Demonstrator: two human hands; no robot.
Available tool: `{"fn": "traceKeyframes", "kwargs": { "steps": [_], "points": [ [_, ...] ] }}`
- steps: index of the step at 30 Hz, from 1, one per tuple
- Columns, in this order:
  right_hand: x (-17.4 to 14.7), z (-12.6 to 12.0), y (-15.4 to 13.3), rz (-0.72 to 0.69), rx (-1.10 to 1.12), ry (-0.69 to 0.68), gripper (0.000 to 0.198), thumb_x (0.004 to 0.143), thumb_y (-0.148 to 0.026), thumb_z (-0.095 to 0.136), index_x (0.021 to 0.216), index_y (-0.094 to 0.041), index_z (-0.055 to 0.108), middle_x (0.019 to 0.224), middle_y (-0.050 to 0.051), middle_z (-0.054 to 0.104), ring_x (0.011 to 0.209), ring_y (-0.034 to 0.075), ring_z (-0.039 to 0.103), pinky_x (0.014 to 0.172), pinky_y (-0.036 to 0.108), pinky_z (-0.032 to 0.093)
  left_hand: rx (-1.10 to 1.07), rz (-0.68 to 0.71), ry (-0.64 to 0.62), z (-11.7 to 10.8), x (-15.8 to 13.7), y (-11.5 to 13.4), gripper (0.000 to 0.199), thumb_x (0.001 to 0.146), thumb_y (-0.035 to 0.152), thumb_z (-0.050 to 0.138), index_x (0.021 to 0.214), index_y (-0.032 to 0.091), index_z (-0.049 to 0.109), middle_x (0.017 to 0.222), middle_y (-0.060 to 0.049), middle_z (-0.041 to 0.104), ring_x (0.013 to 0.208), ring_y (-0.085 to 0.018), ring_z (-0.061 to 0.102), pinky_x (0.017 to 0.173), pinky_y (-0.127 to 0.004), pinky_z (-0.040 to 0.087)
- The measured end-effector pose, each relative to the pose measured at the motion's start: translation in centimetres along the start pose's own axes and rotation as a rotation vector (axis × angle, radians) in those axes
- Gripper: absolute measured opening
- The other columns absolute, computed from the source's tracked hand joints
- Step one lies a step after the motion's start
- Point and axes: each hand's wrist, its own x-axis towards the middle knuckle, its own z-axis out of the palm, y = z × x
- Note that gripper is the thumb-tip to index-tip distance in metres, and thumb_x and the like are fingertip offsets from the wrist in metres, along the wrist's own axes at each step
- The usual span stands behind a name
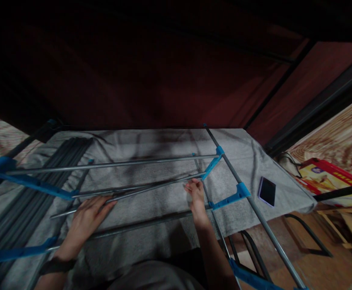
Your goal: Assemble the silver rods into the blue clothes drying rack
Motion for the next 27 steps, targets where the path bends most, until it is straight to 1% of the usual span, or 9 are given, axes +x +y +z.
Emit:
{"fn": "traceKeyframes", "kwargs": {
  "steps": [2, 5, 6, 8, 11, 13, 16, 20, 27],
  "points": [
    [0.7, -1.2, -0.2, -0.157, -0.076, 0.141, 0.034, 0.066, -0.034, 0.069, 0.097, -0.028, 0.057, 0.097, 0.0, 0.066, 0.09, 0.02, 0.063, 0.086, 0.038, 0.054, 0.004, 0.0, 0.004, -0.2, 0.2, -0.1, 0.048, 0.1, 0.057, 0.037, 0.102, 0.022, 0.069, 0.104, -0.008, 0.076, 0.097, -0.028, 0.07, 0.088, -0.042, 0.049],
    [2.0, -2.4, -1.0, -0.333, -0.199, 0.289, 0.05, 0.067, -0.035, 0.065, 0.115, -0.028, 0.055, 0.127, 0.006, 0.059, 0.12, 0.022, 0.055, 0.105, 0.038, 0.044, 0.013, -0.001, -0.009, -0.6, 0.5, 0.0, 0.048, 0.1, 0.056, 0.035, 0.103, 0.022, 0.069, 0.104, -0.008, 0.075, 0.098, -0.028, 0.069, 0.087, -0.043, 0.049],
    [2.5, -2.6, -1.4, -0.374, -0.243, 0.298, 0.056, 0.068, -0.035, 0.064, 0.123, -0.027, 0.053, 0.137, 0.007, 0.055, 0.128, 0.023, 0.05, 0.109, 0.039, 0.041, 0.014, 0.0, -0.014, -0.8, 0.7, 0.0, 0.049, 0.101, 0.056, 0.035, 0.103, 0.022, 0.069, 0.102, -0.008, 0.075, 0.098, -0.028, 0.069, 0.086, -0.042, 0.049],
    [3.3, -2.8, -1.8, -0.409, -0.297, 0.237, 0.063, 0.071, -0.035, 0.06, 0.133, -0.027, 0.05, 0.147, 0.009, 0.049, 0.136, 0.022, 0.046, 0.113, 0.04, 0.037, 0.016, -0.001, -0.028, -1.1, 1.0, 0.1, 0.05, 0.101, 0.057, 0.034, 0.102, 0.021, 0.069, 0.101, -0.008, 0.075, 0.096, -0.028, 0.069, 0.085, -0.042, 0.048],
    [4.2, -2.7, -1.8, -0.397, -0.293, 0.107, 0.063, 0.074, -0.035, 0.056, 0.136, -0.028, 0.051, 0.144, 0.007, 0.055, 0.134, 0.021, 0.05, 0.112, 0.041, 0.039, 0.032, -0.016, -0.021, -1.4, 1.4, 0.2, 0.053, 0.101, 0.058, 0.033, 0.102, 0.021, 0.07, 0.1, -0.008, 0.075, 0.094, -0.027, 0.069, 0.084, -0.042, 0.047],
    [4.4, -2.6, -1.6, -0.396, -0.278, 0.083, 0.062, 0.074, -0.035, 0.057, 0.135, -0.028, 0.053, 0.14, 0.006, 0.059, 0.13, 0.021, 0.054, 0.11, 0.041, 0.041, 0.039, -0.018, -0.024, -1.5, 1.6, 0.2, 0.053, 0.101, 0.058, 0.032, 0.103, 0.021, 0.071, 0.099, -0.008, 0.076, 0.092, -0.027, 0.069, 0.083, -0.042, 0.047],
    [4.4, -2.7, -1.5, -0.414, -0.288, 0.106, 0.06, 0.073, -0.034, 0.058, 0.133, -0.027, 0.056, 0.139, 0.007, 0.06, 0.128, 0.021, 0.056, 0.109, 0.04, 0.043, 0.046, -0.017, -0.036, -1.6, 1.9, 0.1, 0.054, 0.101, 0.057, 0.032, 0.103, 0.022, 0.073, 0.096, -0.007, 0.076, 0.09, -0.027, 0.069, 0.081, -0.041, 0.047],
    [4.2, -2.8, -1.9, -0.441, -0.369, 0.123, 0.06, 0.073, -0.034, 0.057, 0.132, -0.024, 0.057, 0.141, 0.009, 0.059, 0.132, 0.023, 0.053, 0.113, 0.041, 0.04, 0.056, -0.012, -0.021, -1.6, 2.4, -0.1, 0.054, 0.1, 0.058, 0.032, 0.105, 0.023, 0.073, 0.095, -0.007, 0.076, 0.09, -0.027, 0.069, 0.082, -0.041, 0.047],
    [3.9, -2.7, -2.1, -0.431, -0.446, 0.136, 0.066, 0.073, -0.038, 0.056, 0.136, -0.021, 0.054, 0.148, 0.013, 0.053, 0.138, 0.025, 0.048, 0.115, 0.042, 0.037, 0.068, -0.027, -0.04, -1.6, 2.6, -0.2, 0.056, 0.1, 0.06, 0.031, 0.104, 0.024, 0.074, 0.097, -0.007, 0.076, 0.093, -0.027, 0.069, 0.084, -0.041, 0.048]
  ]
}}
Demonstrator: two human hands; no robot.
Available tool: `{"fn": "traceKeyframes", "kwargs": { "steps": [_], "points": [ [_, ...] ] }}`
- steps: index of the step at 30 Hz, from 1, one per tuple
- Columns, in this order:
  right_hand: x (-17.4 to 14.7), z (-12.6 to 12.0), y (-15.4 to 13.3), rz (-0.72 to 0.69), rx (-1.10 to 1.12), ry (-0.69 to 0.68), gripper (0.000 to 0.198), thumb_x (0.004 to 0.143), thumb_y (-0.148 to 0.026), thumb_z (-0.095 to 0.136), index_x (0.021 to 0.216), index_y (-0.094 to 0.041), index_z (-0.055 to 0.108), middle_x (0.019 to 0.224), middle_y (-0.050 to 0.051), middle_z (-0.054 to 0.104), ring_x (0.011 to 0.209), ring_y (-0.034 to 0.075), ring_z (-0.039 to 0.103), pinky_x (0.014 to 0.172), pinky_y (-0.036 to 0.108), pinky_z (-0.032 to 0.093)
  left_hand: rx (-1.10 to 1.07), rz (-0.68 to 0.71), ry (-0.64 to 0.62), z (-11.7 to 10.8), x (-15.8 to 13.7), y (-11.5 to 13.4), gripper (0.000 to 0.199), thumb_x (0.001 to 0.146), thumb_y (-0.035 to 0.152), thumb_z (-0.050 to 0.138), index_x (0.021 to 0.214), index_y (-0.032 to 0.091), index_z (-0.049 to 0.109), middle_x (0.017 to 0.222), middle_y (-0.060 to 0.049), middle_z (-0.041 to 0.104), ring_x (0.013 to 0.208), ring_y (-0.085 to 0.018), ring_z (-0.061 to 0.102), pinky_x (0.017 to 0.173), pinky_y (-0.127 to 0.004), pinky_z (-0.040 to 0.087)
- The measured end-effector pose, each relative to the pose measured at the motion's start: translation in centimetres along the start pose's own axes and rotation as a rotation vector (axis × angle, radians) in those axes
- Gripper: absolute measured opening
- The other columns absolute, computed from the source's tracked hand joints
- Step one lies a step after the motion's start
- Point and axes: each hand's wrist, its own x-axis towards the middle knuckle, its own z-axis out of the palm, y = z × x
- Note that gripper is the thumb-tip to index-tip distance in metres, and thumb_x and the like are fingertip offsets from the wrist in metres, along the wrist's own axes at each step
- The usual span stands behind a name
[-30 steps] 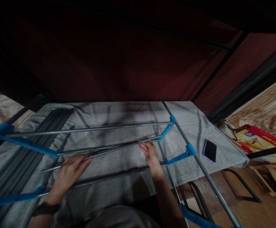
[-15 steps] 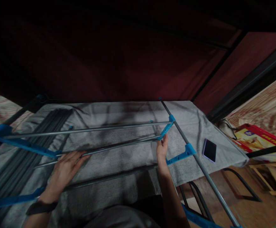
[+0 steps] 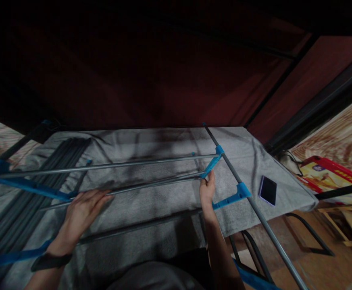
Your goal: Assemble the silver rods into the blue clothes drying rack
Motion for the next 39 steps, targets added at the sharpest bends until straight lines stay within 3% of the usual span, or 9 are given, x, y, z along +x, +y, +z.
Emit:
{"fn": "traceKeyframes", "kwargs": {
  "steps": [8, 12, 15, 18, 21, 24, 29, 35, 39],
  "points": [
    [-0.1, 0.1, -0.2, -0.005, -0.06, 0.002, 0.069, 0.075, -0.039, 0.057, 0.14, -0.018, 0.051, 0.148, 0.015, 0.053, 0.138, 0.027, 0.048, 0.117, 0.043, 0.035, 0.014, 0.054, -0.008, -0.2, 0.9, -0.4, 0.058, 0.101, 0.059, 0.029, 0.102, 0.022, 0.074, 0.095, -0.008, 0.076, 0.092, -0.027, 0.068, 0.084, -0.041, 0.047],
    [-0.1, -0.5, 0.3, -0.01, -0.065, -0.035, 0.074, 0.076, -0.046, 0.058, 0.144, -0.02, 0.047, 0.15, 0.014, 0.051, 0.138, 0.028, 0.048, 0.116, 0.044, 0.037, 0.022, 0.012, -0.032, -1.2, 1.0, 1.0, 0.051, 0.102, 0.052, 0.034, 0.101, 0.02, 0.074, 0.095, -0.009, 0.075, 0.092, -0.026, 0.067, 0.083, -0.041, 0.047],
    [-0.3, -0.9, 1.2, -0.102, -0.033, -0.118, 0.079, 0.077, -0.045, 0.06, 0.149, -0.02, 0.04, 0.149, 0.013, 0.051, 0.137, 0.029, 0.048, 0.117, 0.049, 0.035, 0.041, -0.024, -0.049, -2.0, 1.0, 2.2, 0.042, 0.103, 0.044, 0.039, 0.102, 0.02, 0.073, 0.097, -0.009, 0.074, 0.094, -0.025, 0.066, 0.085, -0.04, 0.046],
    [-1.4, -0.9, 1.5, -0.184, -0.147, -0.027, 0.081, 0.078, -0.043, 0.065, 0.15, -0.019, 0.038, 0.147, 0.017, 0.048, 0.132, 0.032, 0.05, 0.111, 0.053, 0.041, 0.04, -0.051, -0.035, -2.2, 1.0, 2.6, 0.034, 0.102, 0.041, 0.046, 0.104, 0.02, 0.072, 0.097, -0.007, 0.073, 0.094, -0.023, 0.065, 0.085, -0.039, 0.044],
    [-3.6, -0.3, -0.1, -0.424, -0.276, 0.03, 0.07, 0.083, -0.038, 0.063, 0.147, -0.016, 0.044, 0.144, 0.02, 0.048, 0.134, 0.035, 0.045, 0.109, 0.055, 0.041, 0.045, -0.047, 0.0, -2.3, 0.8, 2.7, 0.03, 0.101, 0.04, 0.049, 0.102, 0.02, 0.072, 0.094, -0.006, 0.071, 0.092, -0.022, 0.064, 0.085, -0.038, 0.043],
    [-5.9, 1.5, -2.6, -0.715, -0.345, -0.214, 0.048, 0.092, -0.033, 0.051, 0.138, -0.017, 0.054, 0.135, 0.018, 0.056, 0.131, 0.033, 0.049, 0.109, 0.054, 0.04, 0.058, -0.028, 0.022, -2.3, 0.8, 2.8, 0.031, 0.102, 0.04, 0.048, 0.1, 0.019, 0.071, 0.092, -0.006, 0.07, 0.089, -0.022, 0.063, 0.082, -0.037, 0.042],
    [-7.7, 6.0, -5.4, -1.116, -0.514, -0.572, 0.045, 0.098, -0.027, 0.041, 0.143, -0.021, 0.048, 0.132, 0.013, 0.064, 0.123, 0.026, 0.057, 0.116, 0.054, 0.031, 0.046, -0.01, 0.054, -2.3, 1.1, 2.6, 0.033, 0.102, 0.042, 0.046, 0.101, 0.019, 0.069, 0.091, -0.006, 0.069, 0.087, -0.021, 0.062, 0.082, -0.037, 0.042],
    [-7.3, 8.6, -6.0, -1.217, -0.688, -0.736, 0.042, 0.097, -0.017, 0.04, 0.136, -0.021, 0.054, 0.115, 0.01, 0.07, 0.103, 0.025, 0.063, 0.097, 0.043, 0.046, -0.028, 0.003, 0.116, -2.7, 0.8, 2.7, 0.032, 0.101, 0.045, 0.049, 0.111, 0.021, 0.067, 0.096, -0.006, 0.069, 0.091, -0.021, 0.062, 0.088, -0.039, 0.043],
    [-6.6, 8.7, -5.6, -1.234, -0.689, -0.749, 0.042, 0.095, -0.012, 0.042, 0.132, -0.023, 0.058, 0.111, 0.008, 0.07, 0.099, 0.024, 0.064, 0.092, 0.041, 0.048, -0.114, -0.113, 0.444, -2.5, -0.8, 2.6, 0.026, 0.1, 0.04, 0.053, 0.118, 0.024, 0.063, 0.112, -0.008, 0.066, 0.11, -0.023, 0.058, 0.105, -0.044, 0.038]
  ]
}}
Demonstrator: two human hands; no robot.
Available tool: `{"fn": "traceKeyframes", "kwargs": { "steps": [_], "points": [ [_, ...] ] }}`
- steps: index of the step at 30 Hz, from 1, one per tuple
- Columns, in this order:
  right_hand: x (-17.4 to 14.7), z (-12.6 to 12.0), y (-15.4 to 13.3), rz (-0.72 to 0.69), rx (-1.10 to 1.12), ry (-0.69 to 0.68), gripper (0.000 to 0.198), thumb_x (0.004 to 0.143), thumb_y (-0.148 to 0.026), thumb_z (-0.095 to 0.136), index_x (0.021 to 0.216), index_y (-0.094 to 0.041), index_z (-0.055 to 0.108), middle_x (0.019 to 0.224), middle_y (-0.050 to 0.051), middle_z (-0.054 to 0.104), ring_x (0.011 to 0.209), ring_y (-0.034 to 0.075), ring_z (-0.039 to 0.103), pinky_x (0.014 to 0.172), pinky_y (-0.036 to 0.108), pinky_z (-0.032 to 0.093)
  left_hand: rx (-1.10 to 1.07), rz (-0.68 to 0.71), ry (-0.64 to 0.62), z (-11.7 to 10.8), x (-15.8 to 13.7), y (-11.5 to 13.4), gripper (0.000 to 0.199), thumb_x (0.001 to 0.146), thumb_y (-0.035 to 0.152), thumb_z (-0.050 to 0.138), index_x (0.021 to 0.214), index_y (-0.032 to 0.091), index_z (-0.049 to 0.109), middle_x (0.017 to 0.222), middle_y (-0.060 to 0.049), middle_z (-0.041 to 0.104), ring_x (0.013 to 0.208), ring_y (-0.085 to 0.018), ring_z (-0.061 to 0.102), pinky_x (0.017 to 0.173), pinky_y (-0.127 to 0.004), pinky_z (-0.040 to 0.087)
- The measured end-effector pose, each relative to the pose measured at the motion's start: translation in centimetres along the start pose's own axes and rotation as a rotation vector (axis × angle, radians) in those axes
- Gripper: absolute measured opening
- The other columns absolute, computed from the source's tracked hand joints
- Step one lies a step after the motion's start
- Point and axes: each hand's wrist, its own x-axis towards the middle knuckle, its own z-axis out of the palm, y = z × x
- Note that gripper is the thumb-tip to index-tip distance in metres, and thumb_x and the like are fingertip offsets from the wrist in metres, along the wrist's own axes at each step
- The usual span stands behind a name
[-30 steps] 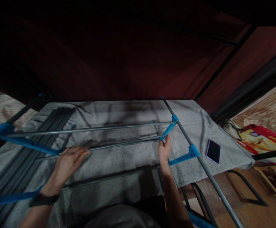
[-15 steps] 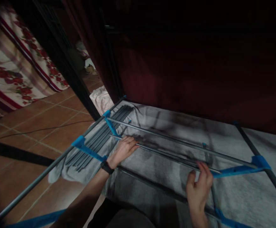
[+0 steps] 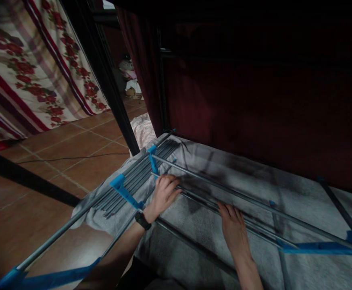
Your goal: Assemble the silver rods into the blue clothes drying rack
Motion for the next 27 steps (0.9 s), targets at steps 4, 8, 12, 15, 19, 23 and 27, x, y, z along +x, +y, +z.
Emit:
{"fn": "traceKeyframes", "kwargs": {
  "steps": [4, 8, 12, 15, 19, 23, 27],
  "points": [
    [-0.2, 0.1, 0.1, 0.003, -0.005, -0.007, 0.038, 0.096, -0.013, 0.042, 0.128, -0.022, 0.06, 0.11, 0.008, 0.07, 0.099, 0.024, 0.064, 0.09, 0.041, 0.049, -0.156, -0.482, 0.598, 0.3, -0.9, -2.5, 0.024, 0.1, 0.04, 0.05, 0.114, 0.024, 0.062, 0.118, -0.009, 0.06, 0.117, -0.023, 0.054, 0.106, -0.042, 0.039],
    [-0.2, 0.0, 0.1, 0.015, -0.003, 0.011, 0.038, 0.096, -0.014, 0.043, 0.13, -0.021, 0.059, 0.111, 0.009, 0.07, 0.099, 0.025, 0.064, 0.09, 0.041, 0.049, -0.506, -0.794, 0.848, 1.0, 0.2, -6.0, 0.037, 0.094, 0.057, 0.052, 0.101, 0.023, 0.065, 0.103, -0.006, 0.064, 0.101, -0.021, 0.06, 0.095, -0.037, 0.047],
    [-0.2, 0.0, 0.3, 0.014, 0.027, 0.034, 0.04, 0.096, -0.014, 0.042, 0.131, -0.021, 0.057, 0.109, 0.009, 0.07, 0.098, 0.024, 0.064, 0.091, 0.041, 0.048, -0.626, -0.837, 0.757, 1.6, 1.8, -7.7, 0.051, 0.09, 0.067, 0.051, 0.078, 0.02, 0.067, 0.073, -0.002, 0.064, 0.072, -0.017, 0.06, 0.072, -0.031, 0.05],
    [-0.1, 0.1, 0.5, 0.016, 0.023, 0.039, 0.041, 0.095, -0.013, 0.041, 0.132, -0.021, 0.057, 0.108, 0.009, 0.07, 0.098, 0.024, 0.063, 0.091, 0.041, 0.048, -0.741, -0.857, 0.691, 1.8, 2.8, -7.7, 0.059, 0.09, 0.071, 0.047, 0.076, 0.018, 0.069, 0.068, -0.003, 0.065, 0.064, -0.016, 0.061, 0.065, -0.029, 0.049],
    [0.1, 0.1, 0.7, 0.031, -0.006, 0.061, 0.045, 0.092, -0.01, 0.041, 0.134, -0.019, 0.054, 0.11, 0.01, 0.069, 0.099, 0.025, 0.062, 0.091, 0.042, 0.048, -0.923, -0.884, 0.645, 1.7, 3.8, -7.7, 0.066, 0.087, 0.078, 0.046, 0.077, 0.017, 0.072, 0.064, -0.003, 0.064, 0.055, -0.014, 0.058, 0.055, -0.026, 0.046],
    [0.3, -0.3, 0.4, 0.036, -0.018, 0.058, 0.05, 0.09, -0.007, 0.039, 0.137, -0.02, 0.051, 0.11, 0.009, 0.068, 0.098, 0.025, 0.062, 0.093, 0.044, 0.048, -0.916, -0.917, 0.651, 1.8, 4.1, -8.1, 0.073, 0.081, 0.086, 0.045, 0.064, 0.018, 0.066, 0.052, -0.001, 0.056, 0.045, -0.012, 0.049, 0.046, -0.026, 0.038],
    [0.3, -0.6, 0.1, 0.051, -0.03, 0.054, 0.053, 0.089, -0.005, 0.038, 0.138, -0.021, 0.051, 0.112, 0.009, 0.067, 0.099, 0.025, 0.061, 0.094, 0.044, 0.047, -0.949, -0.883, 0.685, 2.4, 3.9, -8.7, 0.071, 0.078, 0.087, 0.049, 0.062, 0.02, 0.064, 0.051, -0.001, 0.053, 0.045, -0.012, 0.046, 0.045, -0.026, 0.036]
  ]
}}
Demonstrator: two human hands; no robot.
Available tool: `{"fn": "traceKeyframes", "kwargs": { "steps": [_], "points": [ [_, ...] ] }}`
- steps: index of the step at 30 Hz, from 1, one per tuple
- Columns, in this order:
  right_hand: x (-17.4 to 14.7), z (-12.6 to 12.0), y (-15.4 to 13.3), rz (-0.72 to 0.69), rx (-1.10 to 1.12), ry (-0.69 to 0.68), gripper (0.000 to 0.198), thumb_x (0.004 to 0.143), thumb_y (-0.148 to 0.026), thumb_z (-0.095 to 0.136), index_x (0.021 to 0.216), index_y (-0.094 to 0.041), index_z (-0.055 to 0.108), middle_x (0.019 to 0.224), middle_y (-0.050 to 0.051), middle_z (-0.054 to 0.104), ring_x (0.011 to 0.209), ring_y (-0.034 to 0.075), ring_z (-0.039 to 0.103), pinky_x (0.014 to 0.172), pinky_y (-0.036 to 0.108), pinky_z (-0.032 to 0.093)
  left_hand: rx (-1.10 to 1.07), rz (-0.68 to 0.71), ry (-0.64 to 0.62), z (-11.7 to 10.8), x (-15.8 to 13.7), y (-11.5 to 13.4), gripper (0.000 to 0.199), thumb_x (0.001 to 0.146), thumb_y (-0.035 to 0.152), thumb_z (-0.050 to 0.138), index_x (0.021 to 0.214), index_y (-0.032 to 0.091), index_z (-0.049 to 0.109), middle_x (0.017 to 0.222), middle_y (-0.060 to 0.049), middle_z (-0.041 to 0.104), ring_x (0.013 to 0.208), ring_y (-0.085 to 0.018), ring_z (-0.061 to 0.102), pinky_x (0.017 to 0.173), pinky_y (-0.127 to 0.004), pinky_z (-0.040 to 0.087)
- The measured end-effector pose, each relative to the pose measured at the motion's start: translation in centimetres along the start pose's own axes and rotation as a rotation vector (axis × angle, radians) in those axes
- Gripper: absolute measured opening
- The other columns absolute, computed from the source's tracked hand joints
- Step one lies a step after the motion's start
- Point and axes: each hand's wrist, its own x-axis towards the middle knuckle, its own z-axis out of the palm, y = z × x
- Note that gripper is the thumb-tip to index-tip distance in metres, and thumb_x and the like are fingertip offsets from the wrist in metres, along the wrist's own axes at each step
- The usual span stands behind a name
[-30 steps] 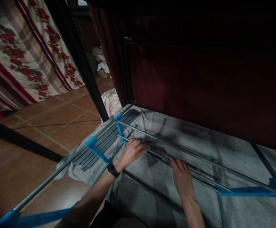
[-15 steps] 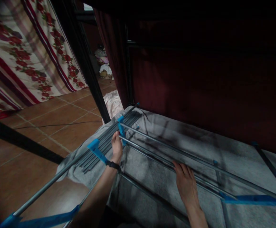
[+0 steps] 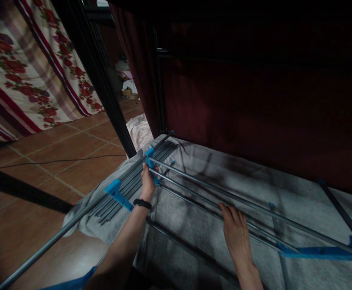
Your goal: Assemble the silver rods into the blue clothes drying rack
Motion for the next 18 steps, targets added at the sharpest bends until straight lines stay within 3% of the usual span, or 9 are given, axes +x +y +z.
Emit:
{"fn": "traceKeyframes", "kwargs": {
  "steps": [8, 13, 18],
  "points": [
    [0.0, 0.2, 0.3, 0.001, 0.001, -0.012, 0.052, 0.089, -0.005, 0.038, 0.137, -0.022, 0.052, 0.11, 0.008, 0.067, 0.097, 0.024, 0.061, 0.093, 0.041, 0.048, -0.106, -0.011, -0.078, -1.1, 0.2, -1.2, 0.059, 0.078, 0.078, 0.061, 0.073, 0.02, 0.066, 0.064, -0.001, 0.059, 0.055, -0.012, 0.049, 0.052, -0.026, 0.04],
    [0.1, -0.2, 0.3, -0.012, -0.012, -0.012, 0.05, 0.089, -0.005, 0.039, 0.135, -0.02, 0.053, 0.109, 0.009, 0.067, 0.095, 0.024, 0.061, 0.091, 0.041, 0.048, -0.123, -0.018, -0.078, -1.3, 0.1, -1.2, 0.055, 0.079, 0.075, 0.063, 0.073, 0.02, 0.062, 0.064, 0.002, 0.055, 0.055, -0.011, 0.047, 0.053, -0.024, 0.039],
    [2.1, -0.9, -2.5, -0.005, 0.02, -0.007, 0.041, 0.096, -0.018, 0.04, 0.135, -0.019, 0.052, 0.116, 0.012, 0.068, 0.102, 0.027, 0.062, 0.094, 0.044, 0.047, -0.114, -0.039, -0.062, -1.1, 0.0, -1.1, 0.055, 0.078, 0.074, 0.065, 0.073, 0.019, 0.062, 0.065, 0.002, 0.056, 0.055, -0.01, 0.049, 0.052, -0.023, 0.039]
  ]
}}
